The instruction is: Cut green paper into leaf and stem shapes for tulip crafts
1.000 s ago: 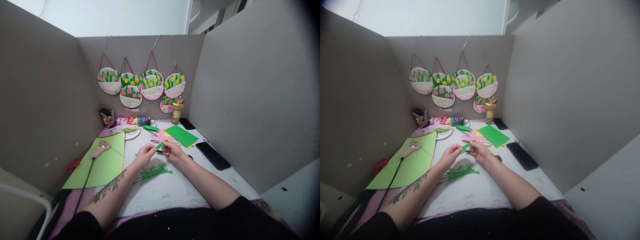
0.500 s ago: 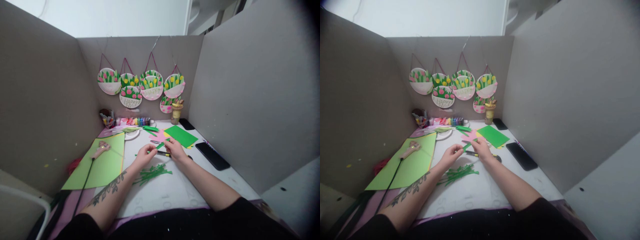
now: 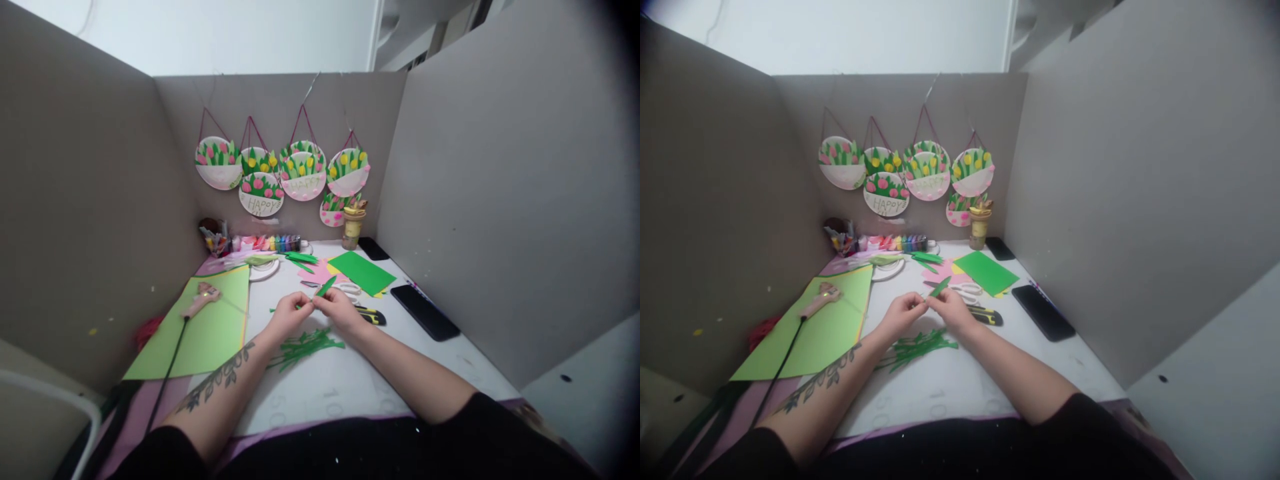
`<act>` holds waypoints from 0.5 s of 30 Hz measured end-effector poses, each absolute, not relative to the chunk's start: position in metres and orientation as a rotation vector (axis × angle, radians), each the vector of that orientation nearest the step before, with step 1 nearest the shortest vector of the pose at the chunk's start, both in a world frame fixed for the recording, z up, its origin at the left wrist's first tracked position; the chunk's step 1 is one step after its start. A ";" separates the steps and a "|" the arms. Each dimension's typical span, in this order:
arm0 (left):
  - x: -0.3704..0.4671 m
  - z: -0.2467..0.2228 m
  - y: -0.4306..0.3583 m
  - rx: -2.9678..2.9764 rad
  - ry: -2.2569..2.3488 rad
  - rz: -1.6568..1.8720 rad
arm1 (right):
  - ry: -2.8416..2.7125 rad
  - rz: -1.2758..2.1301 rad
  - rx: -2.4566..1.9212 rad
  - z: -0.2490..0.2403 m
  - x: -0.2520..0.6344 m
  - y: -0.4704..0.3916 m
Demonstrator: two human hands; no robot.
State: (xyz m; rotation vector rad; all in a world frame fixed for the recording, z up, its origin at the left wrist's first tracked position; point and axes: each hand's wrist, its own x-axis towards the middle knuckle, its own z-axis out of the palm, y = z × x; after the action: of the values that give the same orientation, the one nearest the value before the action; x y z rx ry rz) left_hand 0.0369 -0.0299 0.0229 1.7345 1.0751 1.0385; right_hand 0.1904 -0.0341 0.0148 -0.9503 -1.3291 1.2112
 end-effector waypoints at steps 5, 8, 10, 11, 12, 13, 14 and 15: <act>0.034 0.033 -0.034 1.710 0.999 0.969 | -1.209 1.471 -0.913 0.012 0.195 -0.028; 0.033 0.035 -0.034 1.685 0.989 0.936 | -1.078 1.612 -0.877 0.011 0.202 -0.023; 0.034 0.034 -0.033 1.660 0.975 0.926 | -1.009 1.651 -0.857 0.012 0.209 -0.020; 0.033 0.033 -0.032 1.647 0.969 0.922 | -0.973 1.658 -0.851 0.013 0.212 -0.019; 0.033 0.033 -0.031 1.635 0.964 0.918 | -0.940 1.666 -0.849 0.015 0.215 -0.019; 0.033 0.032 -0.030 1.625 0.962 0.913 | -0.909 1.677 -0.851 0.017 0.217 -0.018; 0.033 0.032 -0.030 1.617 0.962 0.909 | -0.880 1.692 -0.857 0.020 0.220 -0.018; 0.033 0.032 -0.030 1.612 0.962 0.902 | -0.852 1.708 -0.866 0.022 0.222 -0.017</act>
State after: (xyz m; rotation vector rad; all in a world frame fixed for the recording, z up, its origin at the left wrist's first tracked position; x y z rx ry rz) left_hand 0.0326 -0.0297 0.0322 1.6116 0.9622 0.9024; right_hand 0.2220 -0.0174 0.0225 -0.8660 -0.8524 1.7084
